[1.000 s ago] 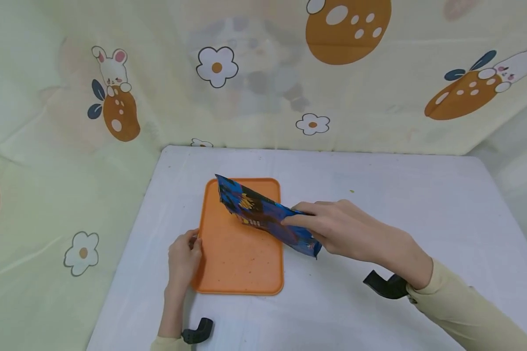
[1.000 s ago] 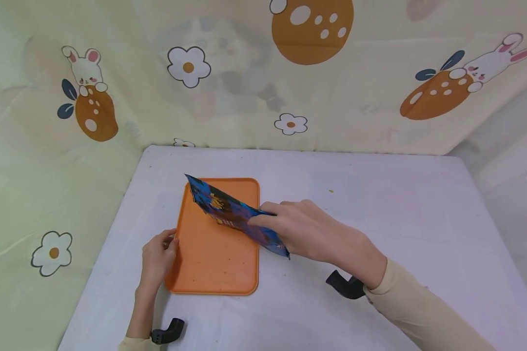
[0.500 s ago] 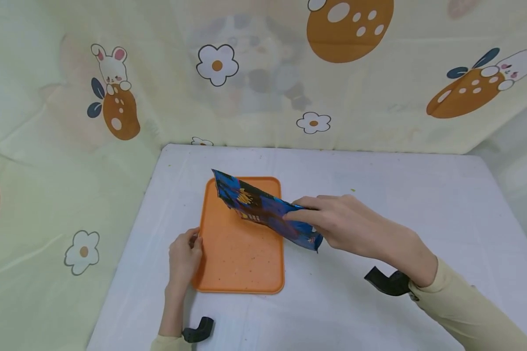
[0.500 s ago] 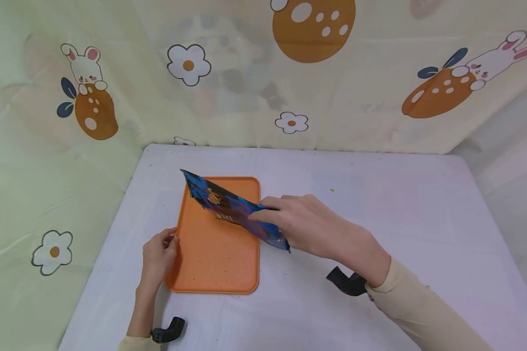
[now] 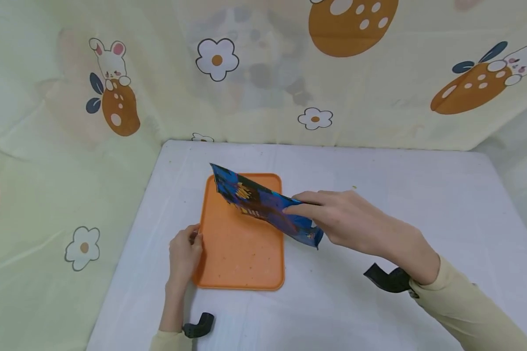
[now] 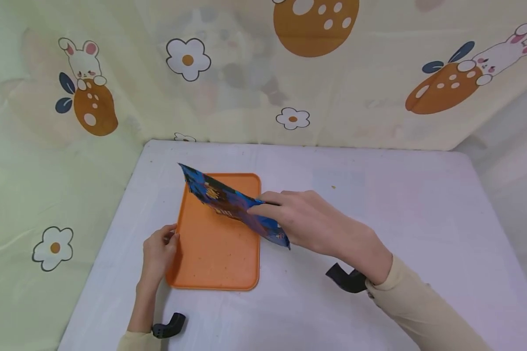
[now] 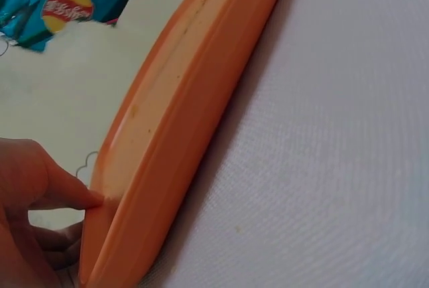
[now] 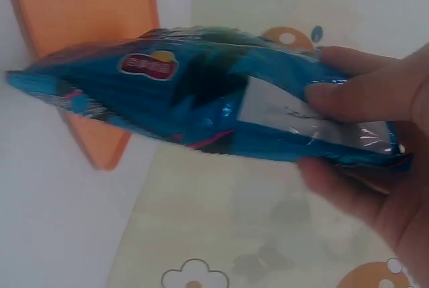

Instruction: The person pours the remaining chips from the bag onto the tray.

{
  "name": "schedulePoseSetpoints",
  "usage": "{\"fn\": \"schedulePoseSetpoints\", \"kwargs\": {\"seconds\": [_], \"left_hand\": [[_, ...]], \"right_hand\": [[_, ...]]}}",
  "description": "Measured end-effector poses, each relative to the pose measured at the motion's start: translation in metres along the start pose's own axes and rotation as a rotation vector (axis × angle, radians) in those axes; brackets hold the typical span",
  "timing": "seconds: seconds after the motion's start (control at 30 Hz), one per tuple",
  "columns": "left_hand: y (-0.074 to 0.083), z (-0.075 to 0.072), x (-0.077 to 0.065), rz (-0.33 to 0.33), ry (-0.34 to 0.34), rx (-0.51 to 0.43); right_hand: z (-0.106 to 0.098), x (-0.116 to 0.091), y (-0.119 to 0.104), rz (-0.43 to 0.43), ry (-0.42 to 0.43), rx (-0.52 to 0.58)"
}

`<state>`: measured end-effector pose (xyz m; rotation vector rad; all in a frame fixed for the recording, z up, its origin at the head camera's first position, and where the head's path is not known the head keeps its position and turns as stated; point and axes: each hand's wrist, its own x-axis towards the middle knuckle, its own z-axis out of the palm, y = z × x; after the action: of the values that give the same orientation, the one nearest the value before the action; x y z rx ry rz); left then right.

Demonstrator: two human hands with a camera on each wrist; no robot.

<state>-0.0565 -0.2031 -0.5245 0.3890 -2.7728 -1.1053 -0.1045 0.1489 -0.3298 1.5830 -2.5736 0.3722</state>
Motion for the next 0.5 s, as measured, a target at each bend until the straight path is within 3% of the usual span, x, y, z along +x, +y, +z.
{"fn": "schedulePoseSetpoints", "kwargs": {"seconds": [0.23,0.5], "left_hand": [[0.0028,-0.0009,0.0034,-0.010,-0.015,-0.005],[0.0013,-0.0002,0.0008,-0.038,-0.028,-0.012]], "right_hand": [[-0.0035,-0.0002,0.0014,-0.004,0.056,0.021],[-0.0022,-0.0001,0.0023,0.007,0.057,0.046]]}}
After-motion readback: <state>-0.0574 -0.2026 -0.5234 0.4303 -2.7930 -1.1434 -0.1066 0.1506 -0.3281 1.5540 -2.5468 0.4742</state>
